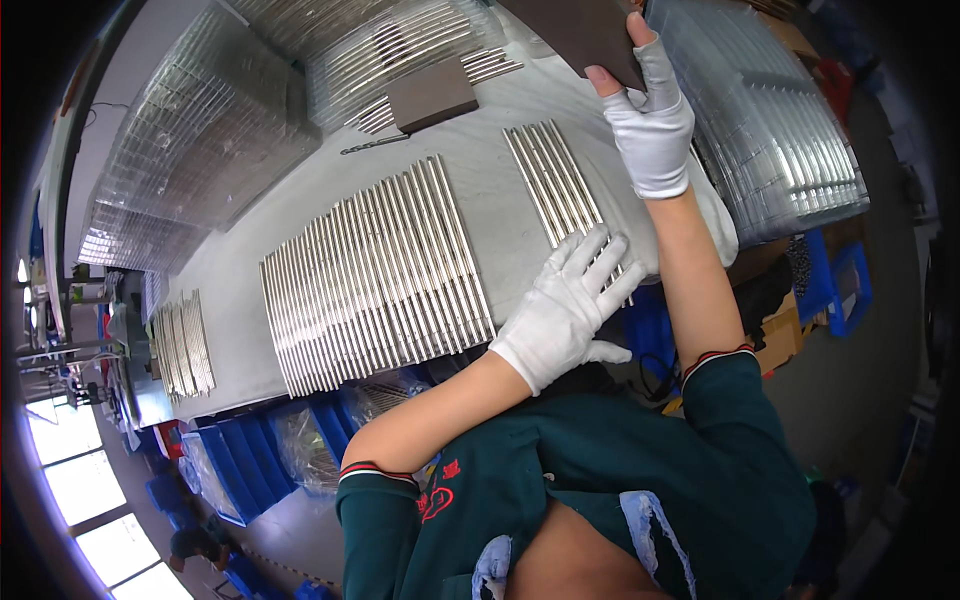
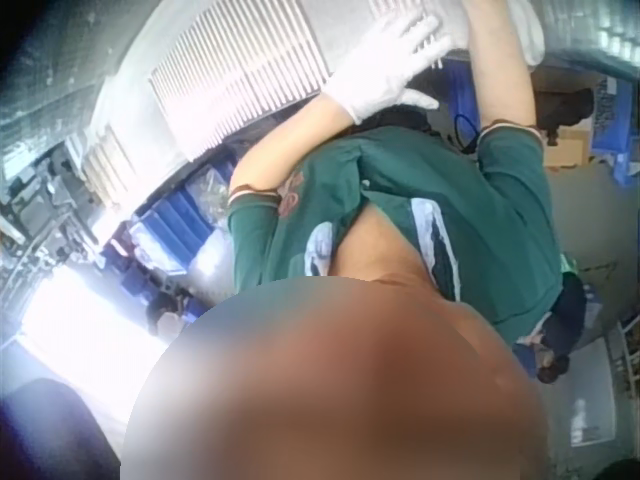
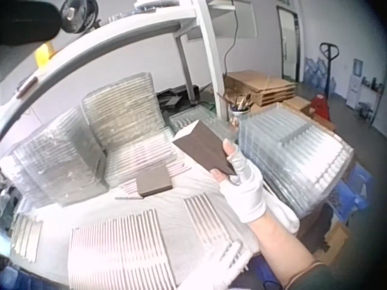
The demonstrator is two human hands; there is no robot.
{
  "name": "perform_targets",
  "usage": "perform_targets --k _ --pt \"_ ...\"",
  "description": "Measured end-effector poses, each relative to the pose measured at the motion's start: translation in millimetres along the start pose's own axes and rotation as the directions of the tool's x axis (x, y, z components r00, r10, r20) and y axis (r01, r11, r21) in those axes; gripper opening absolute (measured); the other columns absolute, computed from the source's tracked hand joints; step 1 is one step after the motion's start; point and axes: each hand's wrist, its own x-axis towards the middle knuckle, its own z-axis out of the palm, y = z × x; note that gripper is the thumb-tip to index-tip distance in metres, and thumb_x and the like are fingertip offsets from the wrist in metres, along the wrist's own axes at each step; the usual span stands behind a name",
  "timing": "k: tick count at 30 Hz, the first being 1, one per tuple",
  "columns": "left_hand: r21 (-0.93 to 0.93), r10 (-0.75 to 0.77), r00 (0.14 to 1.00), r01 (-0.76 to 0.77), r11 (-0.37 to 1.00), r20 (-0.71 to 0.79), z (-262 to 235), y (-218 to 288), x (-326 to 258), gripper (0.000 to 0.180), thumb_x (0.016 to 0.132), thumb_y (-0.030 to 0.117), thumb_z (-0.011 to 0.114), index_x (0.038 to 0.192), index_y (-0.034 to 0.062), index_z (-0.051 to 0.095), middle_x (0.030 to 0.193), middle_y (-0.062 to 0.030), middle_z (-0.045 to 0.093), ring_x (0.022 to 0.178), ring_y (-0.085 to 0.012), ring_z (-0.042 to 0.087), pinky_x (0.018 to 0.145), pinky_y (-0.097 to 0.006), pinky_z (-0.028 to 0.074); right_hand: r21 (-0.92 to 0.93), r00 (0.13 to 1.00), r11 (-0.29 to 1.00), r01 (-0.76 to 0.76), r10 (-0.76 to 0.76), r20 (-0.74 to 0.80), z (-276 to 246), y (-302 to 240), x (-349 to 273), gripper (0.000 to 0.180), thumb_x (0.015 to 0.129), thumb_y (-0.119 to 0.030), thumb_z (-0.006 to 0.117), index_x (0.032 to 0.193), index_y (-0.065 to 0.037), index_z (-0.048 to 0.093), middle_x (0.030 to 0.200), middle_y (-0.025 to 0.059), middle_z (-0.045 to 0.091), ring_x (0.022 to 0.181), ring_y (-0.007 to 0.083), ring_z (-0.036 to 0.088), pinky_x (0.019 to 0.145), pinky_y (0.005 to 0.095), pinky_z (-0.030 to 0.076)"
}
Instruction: Aligning and inspecting thin metal rods on a workbench using a wooden block for alignment.
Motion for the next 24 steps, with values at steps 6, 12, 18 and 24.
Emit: perform_targets --k 6,12,18,24 --pt "0.094 -0.139 0.986 0.131 0.987 0.086 -27.3 -1.6 -39.8 0.099 0.064 0.059 0.077 0.142 0.0097 0.044 0.142 -0.0175 0.046 0.134 -0.0392 0.042 0.113 -0.052 0.032 0.657 0.886 0.614 0.437 -0.17 -0.431 33.6 9.3 5.8 0.067 0.083 0.005 0.074 0.144 -0.004 0.049 0.133 0.0149 0.06 0.107 0.0239 0.064 0.088 0.0303 0.052" --pt "0.131 -0.177 0.977 0.161 0.978 0.122 -36.5 -2.5 -54.1 0.096 0.064 0.057 0.078 0.142 0.0107 0.045 0.14 -0.0174 0.047 0.134 -0.0389 0.042 0.113 -0.052 0.032 -0.205 1.0 0.978 0.024 -0.021 0.017 -2.3 -19.1 0.1 0.067 0.081 0.004 0.075 0.142 -0.003 0.051 0.132 0.0177 0.061 0.115 0.0251 0.063 0.095 0.0303 0.049" --pt "0.052 -0.107 0.992 0.104 0.993 0.069 -23.5 -3.6 -34.9 0.096 0.065 0.055 0.079 0.141 0.0099 0.045 0.14 -0.0185 0.047 0.134 -0.039 0.042 0.112 -0.051 0.034 -0.19 1.0 0.982 0.012 -0.007 0.027 -1.0 -18.0 -0.1 0.066 0.08 0.005 0.075 0.141 -0.002 0.051 0.13 0.0185 0.062 0.117 0.0249 0.062 0.097 0.0313 0.048" --pt "0.006 -0.032 0.999 0.032 0.999 0.018 -5.6 -4.1 -7.4 0.094 0.065 0.053 0.08 0.142 0.0103 0.045 0.141 -0.02 0.046 0.136 -0.0413 0.039 0.114 -0.051 0.031 0.053 0.999 0.998 -0.035 0.035 0.002 5.1 0.6 -5.1 0.067 0.086 0.0 0.074 0.146 -0.011 0.047 0.137 0.009 0.059 0.113 0.016 0.063 0.097 0.0292 0.055"
